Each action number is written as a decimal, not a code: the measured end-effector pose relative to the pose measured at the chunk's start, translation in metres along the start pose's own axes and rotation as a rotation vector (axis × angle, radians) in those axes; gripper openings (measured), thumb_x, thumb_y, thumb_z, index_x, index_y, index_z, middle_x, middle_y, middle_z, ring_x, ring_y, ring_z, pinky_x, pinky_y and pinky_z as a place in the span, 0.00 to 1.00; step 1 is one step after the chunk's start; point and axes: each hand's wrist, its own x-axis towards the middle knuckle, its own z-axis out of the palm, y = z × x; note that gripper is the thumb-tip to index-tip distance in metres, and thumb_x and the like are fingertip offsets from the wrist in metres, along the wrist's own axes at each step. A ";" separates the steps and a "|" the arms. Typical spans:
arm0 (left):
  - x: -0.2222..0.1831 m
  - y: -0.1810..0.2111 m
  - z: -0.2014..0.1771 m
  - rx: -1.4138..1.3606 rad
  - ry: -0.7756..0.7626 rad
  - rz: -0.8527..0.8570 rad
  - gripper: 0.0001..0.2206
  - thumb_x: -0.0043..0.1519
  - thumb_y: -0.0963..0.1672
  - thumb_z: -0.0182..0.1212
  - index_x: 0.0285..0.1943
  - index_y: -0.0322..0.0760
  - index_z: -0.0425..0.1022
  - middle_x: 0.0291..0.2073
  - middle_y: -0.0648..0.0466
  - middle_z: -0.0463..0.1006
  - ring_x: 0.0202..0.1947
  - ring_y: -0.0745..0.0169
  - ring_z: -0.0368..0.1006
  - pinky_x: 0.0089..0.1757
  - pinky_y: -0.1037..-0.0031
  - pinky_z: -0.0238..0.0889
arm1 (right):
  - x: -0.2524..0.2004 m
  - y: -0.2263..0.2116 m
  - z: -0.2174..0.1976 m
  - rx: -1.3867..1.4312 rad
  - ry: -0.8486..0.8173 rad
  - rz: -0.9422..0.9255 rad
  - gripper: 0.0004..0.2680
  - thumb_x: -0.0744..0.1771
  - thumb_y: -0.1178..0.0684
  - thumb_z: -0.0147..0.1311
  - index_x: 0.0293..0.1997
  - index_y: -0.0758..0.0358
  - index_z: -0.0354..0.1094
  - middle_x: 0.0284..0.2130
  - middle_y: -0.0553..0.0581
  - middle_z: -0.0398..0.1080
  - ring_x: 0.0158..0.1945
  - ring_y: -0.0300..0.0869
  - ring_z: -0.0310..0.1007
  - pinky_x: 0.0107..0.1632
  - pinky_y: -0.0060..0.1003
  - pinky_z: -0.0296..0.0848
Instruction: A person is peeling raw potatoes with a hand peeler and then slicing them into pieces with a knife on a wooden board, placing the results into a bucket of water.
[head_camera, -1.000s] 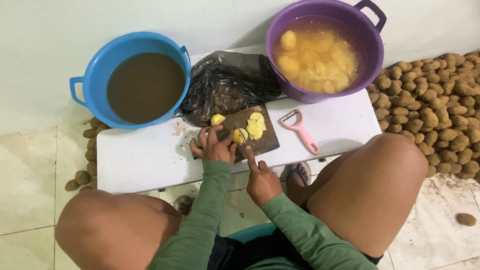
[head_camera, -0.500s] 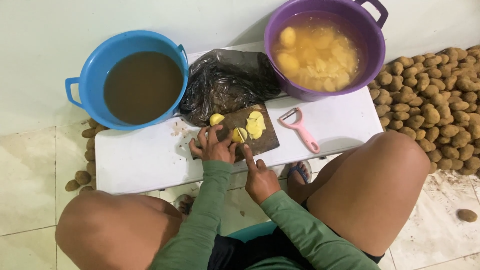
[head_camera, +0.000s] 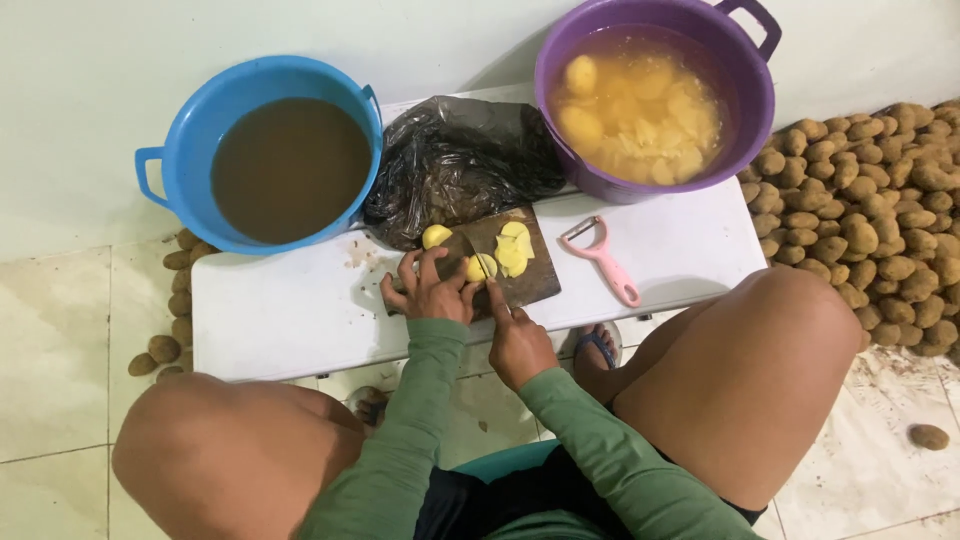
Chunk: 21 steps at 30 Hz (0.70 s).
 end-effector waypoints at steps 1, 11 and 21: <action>-0.001 0.000 0.002 -0.022 0.019 -0.022 0.14 0.63 0.58 0.58 0.49 0.62 0.84 0.57 0.59 0.67 0.69 0.44 0.47 0.59 0.30 0.33 | -0.003 -0.003 -0.005 -0.001 -0.012 0.013 0.29 0.67 0.59 0.39 0.81 0.49 0.34 0.39 0.69 0.71 0.34 0.68 0.78 0.36 0.62 0.78; -0.001 -0.006 0.002 -0.020 -0.012 -0.008 0.15 0.62 0.59 0.57 0.51 0.64 0.83 0.57 0.63 0.66 0.70 0.49 0.47 0.59 0.33 0.33 | -0.028 0.000 -0.031 0.061 -0.041 0.068 0.27 0.69 0.57 0.37 0.81 0.45 0.37 0.39 0.68 0.73 0.37 0.65 0.79 0.40 0.60 0.80; -0.004 -0.007 0.004 -0.020 -0.043 -0.033 0.15 0.63 0.60 0.55 0.52 0.69 0.82 0.57 0.63 0.64 0.69 0.49 0.45 0.60 0.33 0.31 | -0.031 -0.012 -0.044 0.086 -0.032 0.060 0.27 0.69 0.59 0.36 0.81 0.48 0.34 0.40 0.68 0.72 0.35 0.64 0.78 0.38 0.60 0.79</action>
